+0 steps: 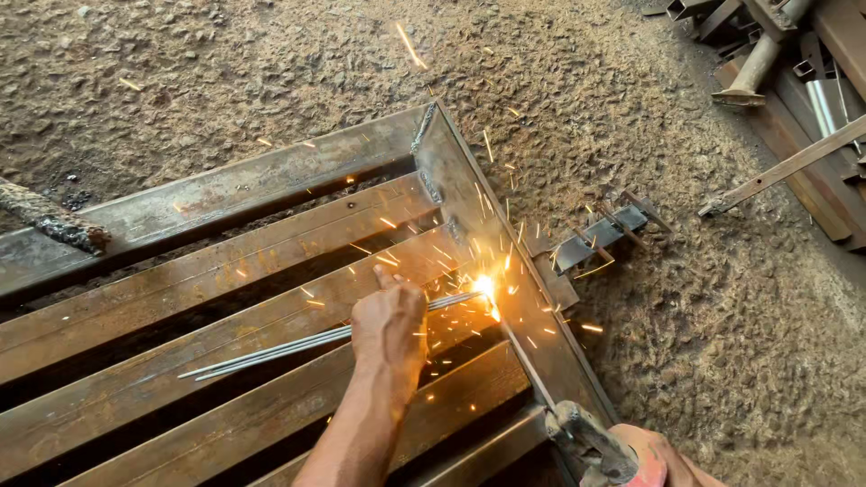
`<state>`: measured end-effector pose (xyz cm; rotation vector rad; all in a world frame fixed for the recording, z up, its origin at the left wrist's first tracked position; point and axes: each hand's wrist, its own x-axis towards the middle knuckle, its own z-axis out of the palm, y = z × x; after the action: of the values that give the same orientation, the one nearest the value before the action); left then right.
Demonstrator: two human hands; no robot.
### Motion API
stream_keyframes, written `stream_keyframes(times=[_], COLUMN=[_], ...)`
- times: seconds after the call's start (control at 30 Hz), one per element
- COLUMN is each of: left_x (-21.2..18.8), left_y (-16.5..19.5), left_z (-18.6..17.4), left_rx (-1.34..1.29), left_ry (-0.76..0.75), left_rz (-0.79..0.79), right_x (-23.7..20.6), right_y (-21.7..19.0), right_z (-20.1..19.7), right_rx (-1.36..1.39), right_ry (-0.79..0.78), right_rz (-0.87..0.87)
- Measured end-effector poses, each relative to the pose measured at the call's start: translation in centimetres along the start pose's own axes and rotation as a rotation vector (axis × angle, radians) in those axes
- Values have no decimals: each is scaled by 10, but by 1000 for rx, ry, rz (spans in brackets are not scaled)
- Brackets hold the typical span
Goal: The person welds a rectangular metal frame with horizontal slats using a handheld welding torch and welding rods. They systematically join the frame corners and the intersections of the slats with the frame, producing bright sparks and smoke throughout the process.
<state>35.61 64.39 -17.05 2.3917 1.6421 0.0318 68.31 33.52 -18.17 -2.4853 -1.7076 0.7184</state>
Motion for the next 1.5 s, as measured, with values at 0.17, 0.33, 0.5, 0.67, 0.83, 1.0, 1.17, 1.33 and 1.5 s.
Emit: stream_keyframes(times=[0.17,0.33,0.5,0.67,0.83,1.0,1.17,1.33,1.5], left_x=[-2,-5,-6,7,10,1,-3,-8,-7], left_y=[3,6,3,-5,-10,-3,4,7,6], left_z=[-6,-32,-23,21,33,5,-22,-35,-35], left_rx=[-2,-9,-38,-389,-215,-25,-3,8,-9], left_ry=[-25,-81,-120,-46,-77,-105,-24,-167,-98], left_rz=[-5,2,2,-239,-111,4,12,-1,-2], right_x=[7,-7,-6,-11,-12,-11,-4,-1,-7], right_y=[-18,-55,-87,-96,-76,-74,-87,-110,-114], right_z=[-31,-34,-46,-23,-10,-37,-68,-71,-70], right_rx=[276,74,73,-59,-248,-233,-39,-97,-12], right_ry=[-2,207,334,621,553,413,159,287,308], right_rz=[-469,-191,-240,13,-72,-373,-288,-294,-239])
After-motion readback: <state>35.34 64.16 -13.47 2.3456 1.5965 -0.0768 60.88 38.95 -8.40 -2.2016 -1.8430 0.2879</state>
